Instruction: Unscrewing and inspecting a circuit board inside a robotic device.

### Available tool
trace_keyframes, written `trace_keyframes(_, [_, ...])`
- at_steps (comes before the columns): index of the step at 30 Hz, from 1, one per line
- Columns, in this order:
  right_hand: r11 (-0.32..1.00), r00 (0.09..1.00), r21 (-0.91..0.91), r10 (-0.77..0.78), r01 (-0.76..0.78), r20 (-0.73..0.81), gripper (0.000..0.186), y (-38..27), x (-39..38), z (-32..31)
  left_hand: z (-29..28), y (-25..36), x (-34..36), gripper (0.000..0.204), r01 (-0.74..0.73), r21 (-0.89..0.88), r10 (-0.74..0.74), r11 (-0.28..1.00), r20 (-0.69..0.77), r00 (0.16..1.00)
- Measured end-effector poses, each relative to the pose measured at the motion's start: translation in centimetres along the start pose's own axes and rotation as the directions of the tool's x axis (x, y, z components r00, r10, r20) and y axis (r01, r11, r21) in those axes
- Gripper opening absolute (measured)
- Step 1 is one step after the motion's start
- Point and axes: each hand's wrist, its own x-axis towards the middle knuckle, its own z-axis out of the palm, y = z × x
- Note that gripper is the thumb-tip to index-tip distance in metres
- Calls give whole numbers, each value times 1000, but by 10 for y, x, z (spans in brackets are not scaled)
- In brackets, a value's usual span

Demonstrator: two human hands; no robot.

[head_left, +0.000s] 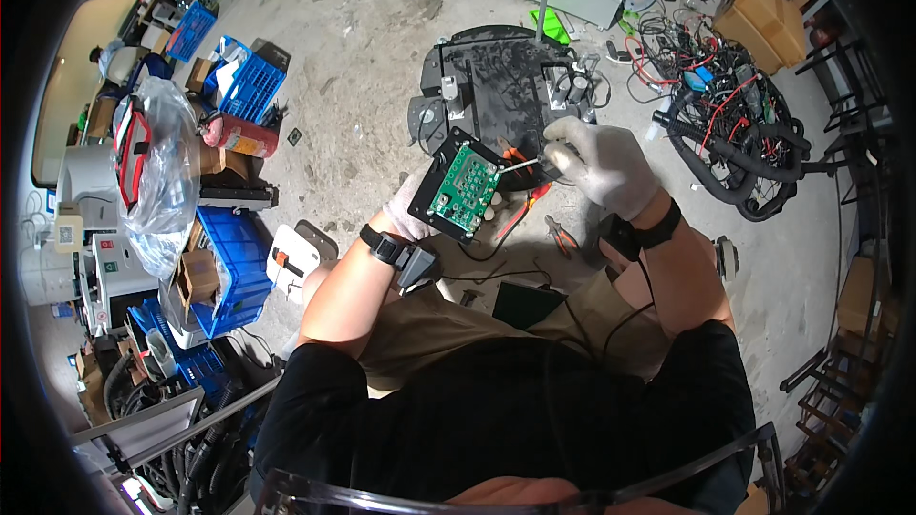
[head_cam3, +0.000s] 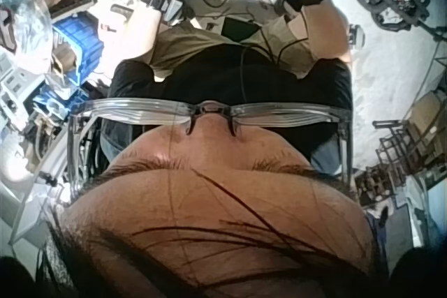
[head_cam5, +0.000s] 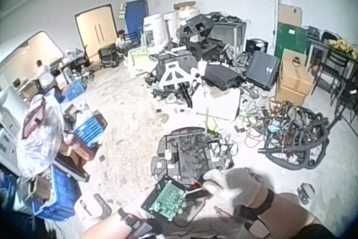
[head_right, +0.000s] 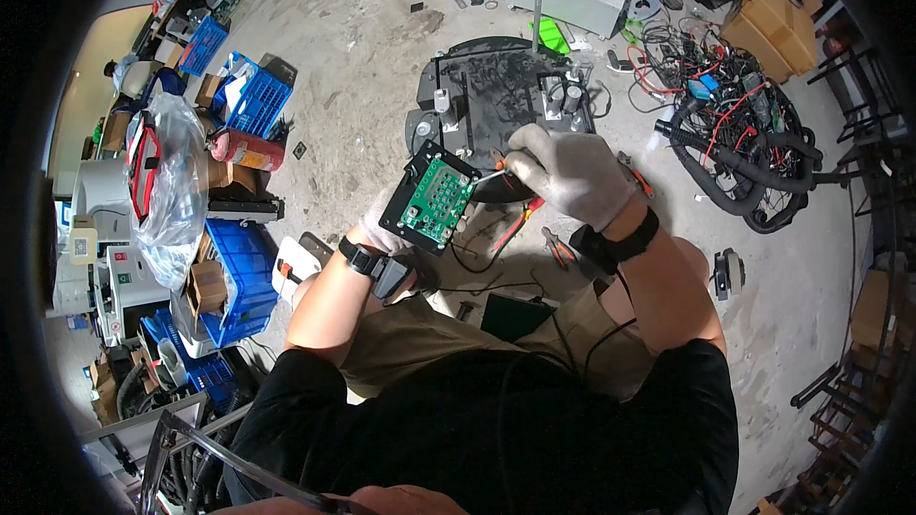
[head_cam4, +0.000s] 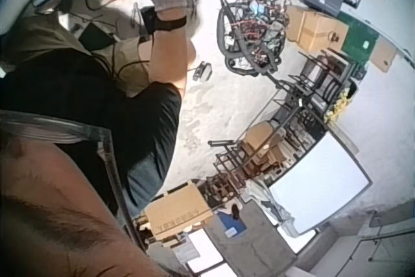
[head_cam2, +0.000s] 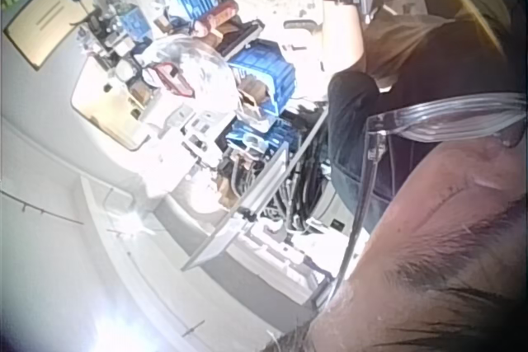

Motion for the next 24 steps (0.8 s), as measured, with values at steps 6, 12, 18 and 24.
trace_keyframes(6, [999,991,14,-29,31,-134,25,1,-1,4,-5,-1,-1,49,-30,62,33,998,-53,998])
trace_keyframes(12, [995,992,89,-43,54,-116,25,-3,-2,4,-5,-1,-1,48,-28,53,31,998,-54,998])
trace_keyframes(18, [992,998,113,-48,53,-43,26,-4,0,1,-13,-2,-2,52,-57,-112,51,992,-59,997])
trace_keyframes(24, [972,971,141,-160,187,-180,19,9,0,11,-12,-3,1,52,-61,-111,61,992,0,998])
